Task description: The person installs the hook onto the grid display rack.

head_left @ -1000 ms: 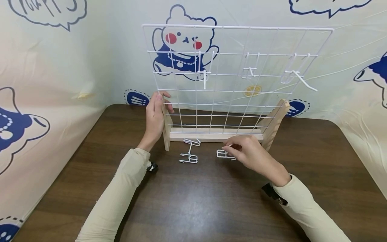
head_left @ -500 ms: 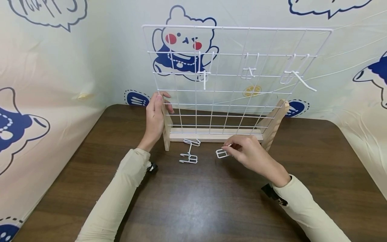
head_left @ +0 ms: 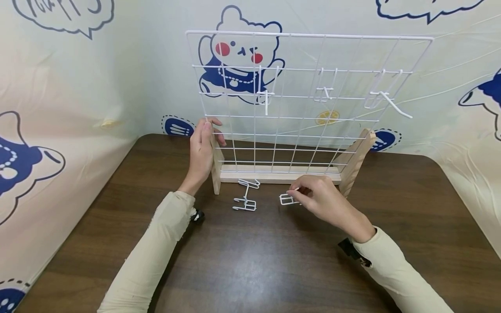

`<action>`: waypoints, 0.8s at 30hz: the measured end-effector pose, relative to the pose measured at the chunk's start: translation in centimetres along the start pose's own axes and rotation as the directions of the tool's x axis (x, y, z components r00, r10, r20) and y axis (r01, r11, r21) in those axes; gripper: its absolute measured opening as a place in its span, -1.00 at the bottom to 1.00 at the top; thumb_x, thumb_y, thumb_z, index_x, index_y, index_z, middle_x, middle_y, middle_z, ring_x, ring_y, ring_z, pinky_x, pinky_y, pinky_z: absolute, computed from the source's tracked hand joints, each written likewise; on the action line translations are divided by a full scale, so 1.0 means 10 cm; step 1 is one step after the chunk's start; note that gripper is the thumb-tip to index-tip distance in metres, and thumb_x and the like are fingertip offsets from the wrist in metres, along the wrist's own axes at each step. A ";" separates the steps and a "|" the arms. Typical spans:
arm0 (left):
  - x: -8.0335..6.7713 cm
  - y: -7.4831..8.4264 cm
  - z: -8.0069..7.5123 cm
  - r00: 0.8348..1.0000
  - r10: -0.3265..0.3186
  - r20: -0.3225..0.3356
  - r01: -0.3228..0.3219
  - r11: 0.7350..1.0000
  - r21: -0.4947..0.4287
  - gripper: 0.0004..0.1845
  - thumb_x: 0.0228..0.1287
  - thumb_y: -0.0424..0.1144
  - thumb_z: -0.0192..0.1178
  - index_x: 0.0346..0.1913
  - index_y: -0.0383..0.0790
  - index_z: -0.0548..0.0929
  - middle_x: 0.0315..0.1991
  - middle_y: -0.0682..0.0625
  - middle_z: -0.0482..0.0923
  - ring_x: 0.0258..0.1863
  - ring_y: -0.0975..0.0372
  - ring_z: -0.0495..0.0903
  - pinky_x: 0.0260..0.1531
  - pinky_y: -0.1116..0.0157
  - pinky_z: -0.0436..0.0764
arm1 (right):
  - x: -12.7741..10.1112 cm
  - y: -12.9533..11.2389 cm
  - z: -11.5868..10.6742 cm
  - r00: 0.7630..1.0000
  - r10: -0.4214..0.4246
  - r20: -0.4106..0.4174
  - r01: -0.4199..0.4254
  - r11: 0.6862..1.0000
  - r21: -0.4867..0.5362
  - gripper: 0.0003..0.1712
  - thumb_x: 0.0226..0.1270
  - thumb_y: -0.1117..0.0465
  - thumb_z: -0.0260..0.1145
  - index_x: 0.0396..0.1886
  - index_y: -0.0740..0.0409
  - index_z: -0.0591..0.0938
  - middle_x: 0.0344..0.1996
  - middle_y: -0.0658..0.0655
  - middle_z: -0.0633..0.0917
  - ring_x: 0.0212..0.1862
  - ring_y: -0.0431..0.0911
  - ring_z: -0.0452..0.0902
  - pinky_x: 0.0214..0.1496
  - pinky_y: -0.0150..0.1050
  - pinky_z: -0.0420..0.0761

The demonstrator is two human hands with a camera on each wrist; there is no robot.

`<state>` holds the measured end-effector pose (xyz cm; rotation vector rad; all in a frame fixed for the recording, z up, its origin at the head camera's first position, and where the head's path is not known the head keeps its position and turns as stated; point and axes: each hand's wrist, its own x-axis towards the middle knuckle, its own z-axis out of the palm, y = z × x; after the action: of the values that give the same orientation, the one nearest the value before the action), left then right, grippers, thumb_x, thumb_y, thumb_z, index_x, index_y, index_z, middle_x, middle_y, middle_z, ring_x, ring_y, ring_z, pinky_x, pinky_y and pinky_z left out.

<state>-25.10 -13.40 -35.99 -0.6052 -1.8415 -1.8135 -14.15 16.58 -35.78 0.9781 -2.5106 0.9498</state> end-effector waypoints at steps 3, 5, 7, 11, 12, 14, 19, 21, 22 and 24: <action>0.00 0.00 0.01 1.000 -0.011 0.001 0.011 1.000 0.000 -0.62 0.63 -0.19 -0.26 0.01 -0.46 0.47 -0.40 -0.39 0.46 -0.45 0.09 0.53 -0.29 0.27 0.59 | 0.00 0.00 0.01 1.000 -0.010 -0.004 0.010 1.000 -0.008 -0.91 0.23 0.33 0.44 -0.44 0.11 0.72 -0.50 -0.11 0.69 -0.45 -0.35 0.55 -0.43 -0.33 0.60; 0.01 0.01 0.01 1.000 -0.016 0.002 0.016 1.000 0.000 -0.62 0.63 -0.24 -0.28 0.02 -0.51 0.45 -0.40 -0.42 0.45 -0.45 0.07 0.53 -0.29 0.27 0.59 | 0.00 0.00 0.01 1.000 -0.013 -0.006 0.013 1.000 -0.011 -0.91 0.23 0.33 0.45 -0.45 0.11 0.71 -0.50 -0.11 0.69 -0.45 -0.35 0.55 -0.43 -0.33 0.60; 0.01 0.02 0.02 1.000 -0.017 0.005 0.017 1.000 0.002 -0.63 0.62 -0.28 -0.30 0.02 -0.56 0.43 -0.39 -0.47 0.43 -0.45 0.03 0.52 -0.29 0.26 0.59 | 0.00 0.01 0.01 1.000 -0.013 -0.004 0.013 1.000 -0.010 -0.91 0.23 0.33 0.45 -0.45 0.12 0.71 -0.51 -0.11 0.69 -0.46 -0.35 0.54 -0.43 -0.32 0.60; 0.01 0.02 0.01 1.000 -0.016 0.004 0.016 1.000 0.004 -0.62 0.62 -0.28 -0.30 0.01 -0.57 0.42 -0.39 -0.48 0.43 -0.44 -0.01 0.52 -0.29 0.24 0.57 | -0.01 0.01 0.02 1.000 -0.006 0.009 0.006 1.000 -0.004 -0.90 0.22 0.31 0.46 -0.46 0.11 0.71 -0.54 -0.14 0.65 -0.48 -0.35 0.49 -0.47 -0.29 0.57; 0.01 0.02 0.01 1.000 -0.018 0.001 0.018 1.000 0.005 -0.62 0.62 -0.27 -0.30 0.01 -0.55 0.43 -0.39 -0.46 0.43 -0.44 0.00 0.52 -0.29 0.23 0.57 | -0.01 0.01 0.02 1.000 -0.005 0.015 0.005 1.000 -0.004 -0.89 0.23 0.30 0.46 -0.47 0.11 0.70 -0.55 -0.15 0.64 -0.50 -0.35 0.47 -0.48 -0.30 0.55; 0.00 0.01 0.01 1.000 -0.019 -0.003 0.019 1.000 0.004 -0.63 0.63 -0.24 -0.27 0.01 -0.50 0.46 -0.39 -0.42 0.45 -0.44 0.03 0.52 -0.29 0.23 0.55 | 0.00 0.00 0.03 1.000 -0.005 0.023 0.005 1.000 -0.009 -0.86 0.23 0.28 0.46 -0.50 0.07 0.68 -0.57 -0.17 0.61 -0.52 -0.35 0.43 -0.50 -0.34 0.51; 0.00 -0.01 0.00 1.000 -0.005 -0.005 0.005 1.000 0.000 -0.62 0.63 -0.12 -0.23 -0.01 -0.37 0.50 -0.40 -0.35 0.46 -0.44 0.07 0.53 -0.29 0.25 0.55 | 0.00 0.00 0.04 0.999 -0.023 0.023 0.023 1.000 -0.021 -0.76 0.22 0.26 0.47 -0.58 -0.02 0.61 -0.59 -0.20 0.57 -0.55 -0.35 0.35 -0.53 -0.44 0.40; 0.00 -0.02 0.00 1.000 0.003 -0.002 -0.003 1.000 -0.005 -0.60 0.63 -0.09 -0.22 -0.01 -0.37 0.50 -0.41 -0.34 0.46 -0.44 0.07 0.53 -0.29 0.25 0.56 | 0.00 0.01 0.05 0.999 -0.028 0.020 0.028 0.999 -0.022 -0.71 0.21 0.26 0.48 -0.61 -0.04 0.56 -0.61 -0.20 0.54 -0.56 -0.35 0.33 -0.55 -0.44 0.37; 0.00 -0.02 0.00 1.000 0.006 -0.002 -0.006 1.000 -0.006 -0.59 0.63 -0.08 -0.21 -0.01 -0.38 0.50 -0.41 -0.34 0.47 -0.45 0.07 0.54 -0.30 0.25 0.56 | -0.01 0.01 0.05 0.999 -0.028 0.019 0.028 0.999 -0.023 -0.68 0.21 0.26 0.48 -0.62 -0.05 0.54 -0.63 -0.20 0.52 -0.57 -0.35 0.32 -0.55 -0.44 0.36; 0.00 -0.02 0.00 1.000 0.008 -0.001 -0.008 1.000 -0.008 -0.58 0.63 -0.09 -0.21 -0.01 -0.40 0.50 -0.41 -0.33 0.47 -0.45 0.07 0.54 -0.30 0.26 0.56 | -0.01 0.02 0.05 0.999 -0.026 0.020 0.026 0.999 -0.027 -0.65 0.21 0.25 0.48 -0.64 -0.06 0.51 -0.64 -0.21 0.49 -0.58 -0.35 0.30 -0.56 -0.44 0.35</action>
<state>-25.25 -13.41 -36.12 -0.6135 -1.8295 -1.8166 -14.19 16.37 -36.30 1.0144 -2.5140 0.9008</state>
